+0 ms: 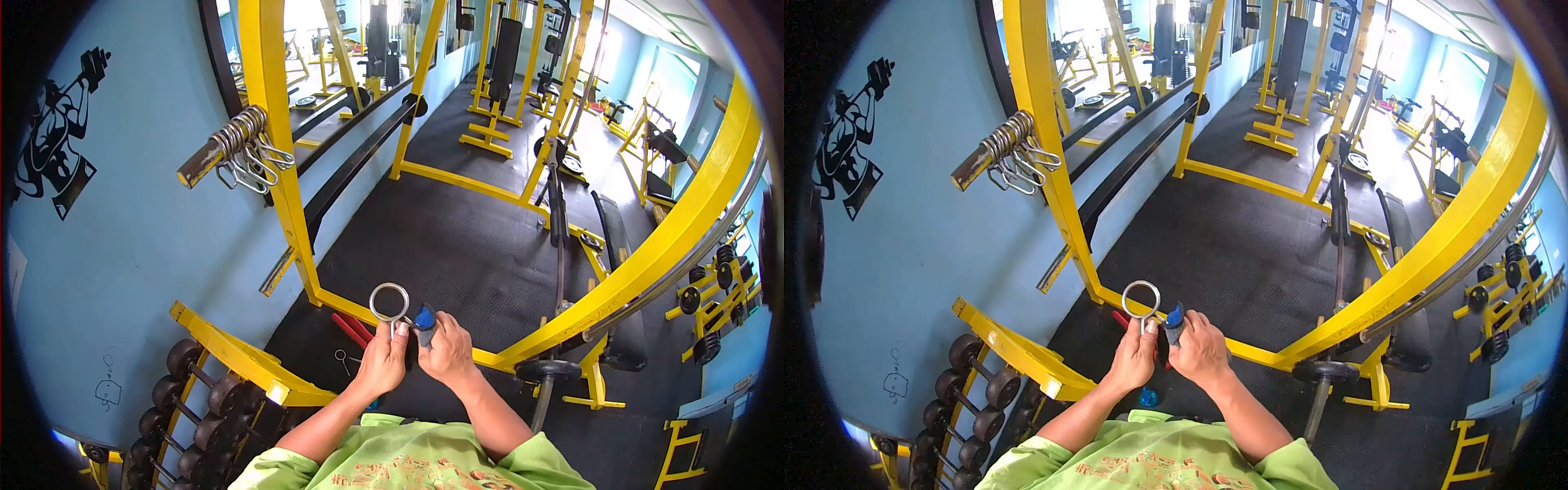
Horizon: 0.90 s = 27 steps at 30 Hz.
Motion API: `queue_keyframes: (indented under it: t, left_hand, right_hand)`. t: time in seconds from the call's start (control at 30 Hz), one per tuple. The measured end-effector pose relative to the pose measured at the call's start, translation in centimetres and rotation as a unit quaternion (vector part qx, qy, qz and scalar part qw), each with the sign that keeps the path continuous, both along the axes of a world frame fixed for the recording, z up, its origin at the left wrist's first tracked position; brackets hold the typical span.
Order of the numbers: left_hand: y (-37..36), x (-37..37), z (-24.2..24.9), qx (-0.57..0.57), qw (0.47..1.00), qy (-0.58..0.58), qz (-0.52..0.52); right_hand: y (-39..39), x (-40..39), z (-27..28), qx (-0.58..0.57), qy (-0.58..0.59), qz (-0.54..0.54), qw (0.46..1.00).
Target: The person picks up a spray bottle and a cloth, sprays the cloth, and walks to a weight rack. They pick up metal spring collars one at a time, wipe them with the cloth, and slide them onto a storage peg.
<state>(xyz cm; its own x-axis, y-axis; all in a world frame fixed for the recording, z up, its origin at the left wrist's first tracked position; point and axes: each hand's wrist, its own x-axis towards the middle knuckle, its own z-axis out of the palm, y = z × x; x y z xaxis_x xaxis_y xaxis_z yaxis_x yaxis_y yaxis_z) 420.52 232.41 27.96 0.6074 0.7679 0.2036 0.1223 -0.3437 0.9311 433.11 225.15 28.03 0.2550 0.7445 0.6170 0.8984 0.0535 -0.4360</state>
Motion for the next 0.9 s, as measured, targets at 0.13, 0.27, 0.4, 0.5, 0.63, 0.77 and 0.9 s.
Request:
queue_keyframes:
  t: [0.13,0.27,0.4,0.5,0.63,0.77,0.9]
  left_hand:
    - [0.9,-0.3,0.2,-0.062,0.998,-0.007,0.007]
    - [2.2,-0.8,-2.1,-0.201,0.977,-0.056,0.033]
    - [0.7,-0.9,-2.1,-0.082,0.994,0.076,-0.020]
    - [-1.5,-0.1,-1.6,-0.032,0.968,0.229,-0.094]
    - [-0.9,0.6,-3.5,-0.051,0.994,0.077,-0.058]
    - [-1.2,0.5,-3.6,-0.126,0.990,-0.039,-0.048]
    - [0.0,0.6,-4.4,-0.248,0.959,-0.133,0.031]
  right_hand:
    - [-0.1,-0.3,-2.1,0.064,0.035,0.011,0.997]
    - [-2.0,-0.8,-5.1,0.010,0.114,0.010,0.993]
    - [-1.9,-1.6,-5.8,-0.011,0.126,0.013,0.992]
    - [-1.0,-0.4,-5.0,-0.119,0.157,-0.006,0.980]
    - [-0.6,0.5,-4.4,-0.007,0.147,0.040,0.988]
    - [-1.2,-0.3,-5.4,0.116,0.252,0.079,0.957]
    - [-3.2,-1.4,-6.3,0.157,0.416,-0.085,0.892]
